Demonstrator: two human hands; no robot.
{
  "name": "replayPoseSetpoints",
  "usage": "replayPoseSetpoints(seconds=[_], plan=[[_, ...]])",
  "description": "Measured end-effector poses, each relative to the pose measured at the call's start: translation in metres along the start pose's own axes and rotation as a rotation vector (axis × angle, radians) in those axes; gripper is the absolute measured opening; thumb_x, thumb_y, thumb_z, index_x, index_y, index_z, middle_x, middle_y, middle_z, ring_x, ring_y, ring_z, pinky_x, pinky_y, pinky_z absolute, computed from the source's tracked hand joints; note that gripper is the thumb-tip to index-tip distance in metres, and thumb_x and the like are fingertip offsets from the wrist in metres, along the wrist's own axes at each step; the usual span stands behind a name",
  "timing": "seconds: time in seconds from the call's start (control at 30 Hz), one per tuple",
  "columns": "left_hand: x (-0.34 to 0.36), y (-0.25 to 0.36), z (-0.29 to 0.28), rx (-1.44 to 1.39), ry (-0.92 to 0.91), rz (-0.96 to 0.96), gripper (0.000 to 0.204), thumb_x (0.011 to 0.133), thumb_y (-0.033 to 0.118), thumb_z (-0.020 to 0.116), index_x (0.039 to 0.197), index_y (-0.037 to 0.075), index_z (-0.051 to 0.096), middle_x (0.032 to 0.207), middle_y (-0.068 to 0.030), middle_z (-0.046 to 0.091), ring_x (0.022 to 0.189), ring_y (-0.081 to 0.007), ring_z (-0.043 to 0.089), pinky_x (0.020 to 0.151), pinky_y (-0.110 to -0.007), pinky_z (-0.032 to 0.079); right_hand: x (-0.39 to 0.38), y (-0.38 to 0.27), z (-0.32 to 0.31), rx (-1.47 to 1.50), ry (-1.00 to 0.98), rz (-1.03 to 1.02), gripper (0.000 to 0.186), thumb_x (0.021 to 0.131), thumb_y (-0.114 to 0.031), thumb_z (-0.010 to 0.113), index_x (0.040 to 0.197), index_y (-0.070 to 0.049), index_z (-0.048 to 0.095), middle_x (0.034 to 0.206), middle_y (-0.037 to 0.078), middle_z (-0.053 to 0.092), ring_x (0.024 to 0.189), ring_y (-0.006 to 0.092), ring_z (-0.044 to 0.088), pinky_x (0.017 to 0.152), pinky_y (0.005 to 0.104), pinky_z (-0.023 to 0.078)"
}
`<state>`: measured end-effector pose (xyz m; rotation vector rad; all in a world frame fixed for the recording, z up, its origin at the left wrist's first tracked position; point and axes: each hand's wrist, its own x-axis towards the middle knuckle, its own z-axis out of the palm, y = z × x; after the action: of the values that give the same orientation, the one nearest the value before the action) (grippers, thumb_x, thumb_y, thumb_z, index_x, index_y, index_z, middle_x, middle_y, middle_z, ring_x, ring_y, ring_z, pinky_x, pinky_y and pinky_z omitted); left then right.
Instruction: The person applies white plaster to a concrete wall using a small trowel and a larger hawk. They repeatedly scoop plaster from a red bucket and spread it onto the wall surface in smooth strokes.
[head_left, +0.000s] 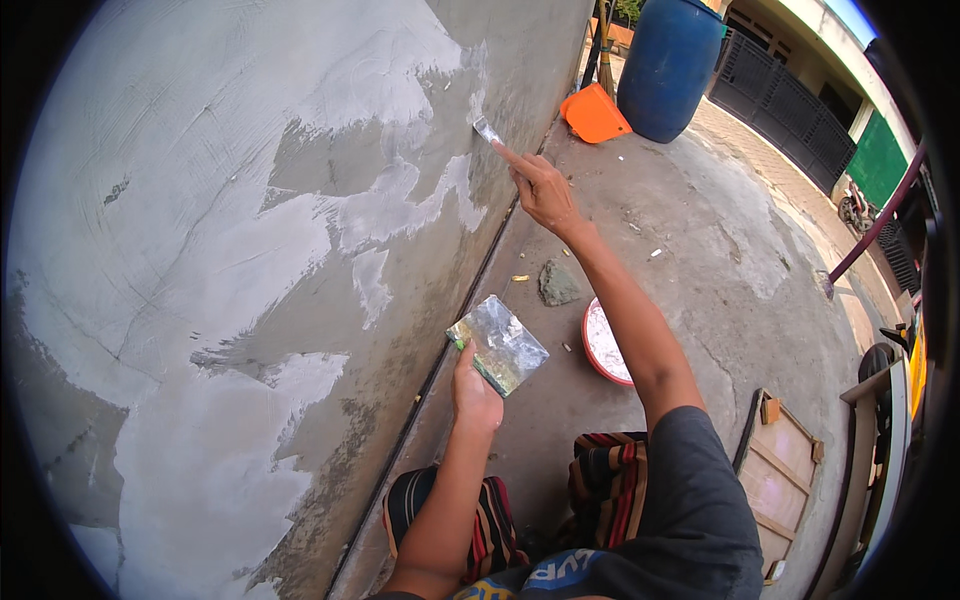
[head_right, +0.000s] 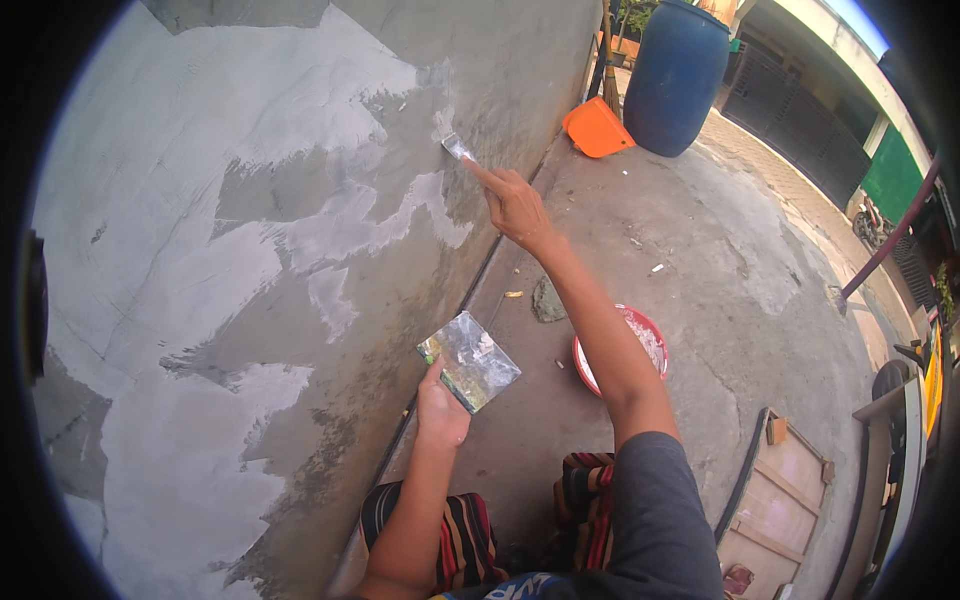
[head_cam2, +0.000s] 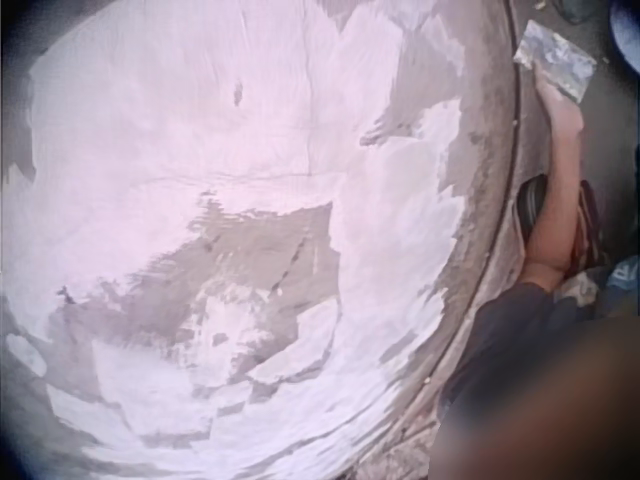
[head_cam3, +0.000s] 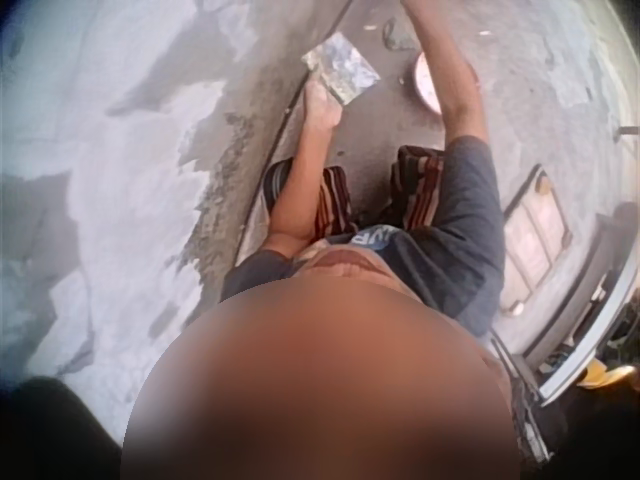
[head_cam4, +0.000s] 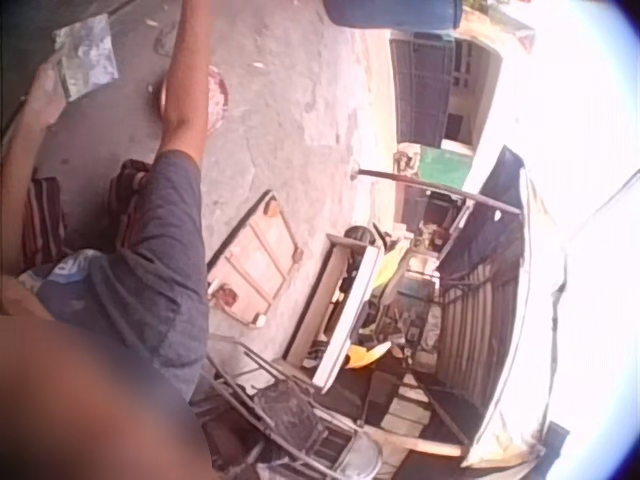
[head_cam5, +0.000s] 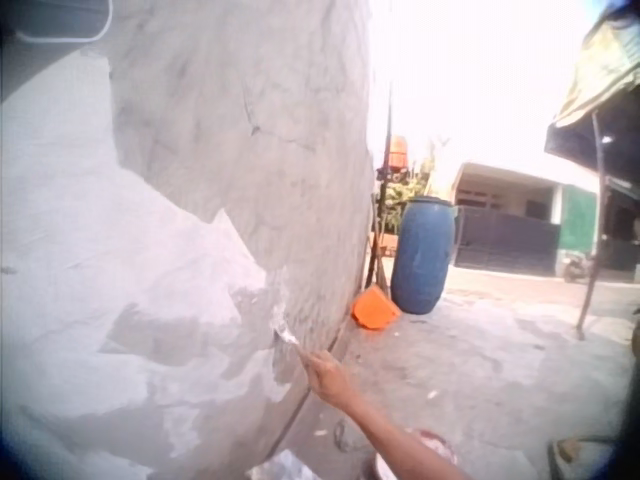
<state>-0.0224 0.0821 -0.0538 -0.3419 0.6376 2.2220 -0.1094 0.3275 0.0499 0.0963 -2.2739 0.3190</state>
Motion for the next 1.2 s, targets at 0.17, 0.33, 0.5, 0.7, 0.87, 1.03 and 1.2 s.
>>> replayPoseSetpoints(seconds=[0.17,0.33,0.5,0.7,0.87,1.03,1.2], plan=[[0.002,-0.003,0.005,0.025,0.017,0.015,0.044,0.101,0.028,0.043,0.137,0.005,0.043,0.138,-0.0086,0.049,0.125,-0.0242,0.049,0.107,-0.040,0.036,-0.004,0.011,-0.007,0.105,0.123,0.001,0.053,0.088,0.003,0.051,0.137,-0.018,0.053,0.078,0.013,0.056,0.071,0.0268,0.053,0.069,0.0343,0.045],[0.005,-0.002,0.000,0.041,0.022,0.015,0.044,0.101,0.029,0.041,0.137,0.004,0.042,0.138,-0.0098,0.050,0.125,-0.0255,0.049,0.107,-0.041,0.036,0.025,-0.044,-0.020,0.152,0.181,0.182,0.047,0.089,-0.001,0.050,0.134,-0.014,0.055,0.069,0.021,0.051,0.057,0.0299,0.049,0.061,0.0336,0.045],[0.014,-0.011,-0.002,0.061,0.012,0.015,0.045,0.101,0.029,0.039,0.137,0.002,0.041,0.138,-0.0124,0.050,0.125,-0.0281,0.049,0.109,-0.044,0.035,0.018,-0.085,-0.012,0.177,0.065,0.377,0.047,0.084,-0.004,0.050,0.130,-0.012,0.058,0.081,0.025,0.062,0.075,0.0424,0.060,0.069,0.0446,0.047],[0.008,-0.009,0.006,0.078,0.052,0.013,0.044,0.101,0.028,0.039,0.138,0.003,0.041,0.138,-0.0116,0.050,0.125,-0.0276,0.049,0.108,-0.044,0.035,0.022,-0.088,-0.052,0.132,-0.065,0.449,0.042,0.085,-0.008,0.048,0.125,-0.009,0.061,0.079,0.026,0.061,0.075,0.0440,0.060,0.071,0.0462,0.047],[0.011,-0.010,0.008,0.082,0.050,0.030,0.044,0.101,0.028,0.039,0.138,0.003,0.041,0.137,-0.0110,0.050,0.125,-0.0270,0.049,0.108,-0.043,0.035,0.042,-0.074,-0.049,0.107,0.029,0.395,0.040,0.085,-0.009,0.047,0.123,-0.008,0.062,0.078,0.027,0.060,0.077,0.0446,0.059,0.073,0.0470,0.047],[0.011,-0.006,0.006,0.065,0.032,0.036,0.045,0.101,0.029,0.038,0.138,0.003,0.041,0.137,-0.0111,0.050,0.126,-0.0274,0.048,0.109,-0.043,0.034,0.024,-0.088,-0.052,0.125,-0.030,0.328,0.039,0.085,-0.011,0.049,0.121,-0.006,0.063,0.077,0.026,0.060,0.074,0.0431,0.059,0.071,0.0456,0.048],[0.010,0.004,0.001,0.059,0.038,0.053,0.046,0.101,0.029,0.038,0.138,0.002,0.040,0.137,-0.0123,0.049,0.126,-0.0283,0.048,0.108,-0.044,0.035,-0.016,-0.072,-0.085,0.331,-0.292,0.368,0.034,0.096,-0.018,0.052,0.126,-0.006,0.060,0.069,0.006,0.056,0.060,0.0133,0.050,0.060,0.0312,0.043]])
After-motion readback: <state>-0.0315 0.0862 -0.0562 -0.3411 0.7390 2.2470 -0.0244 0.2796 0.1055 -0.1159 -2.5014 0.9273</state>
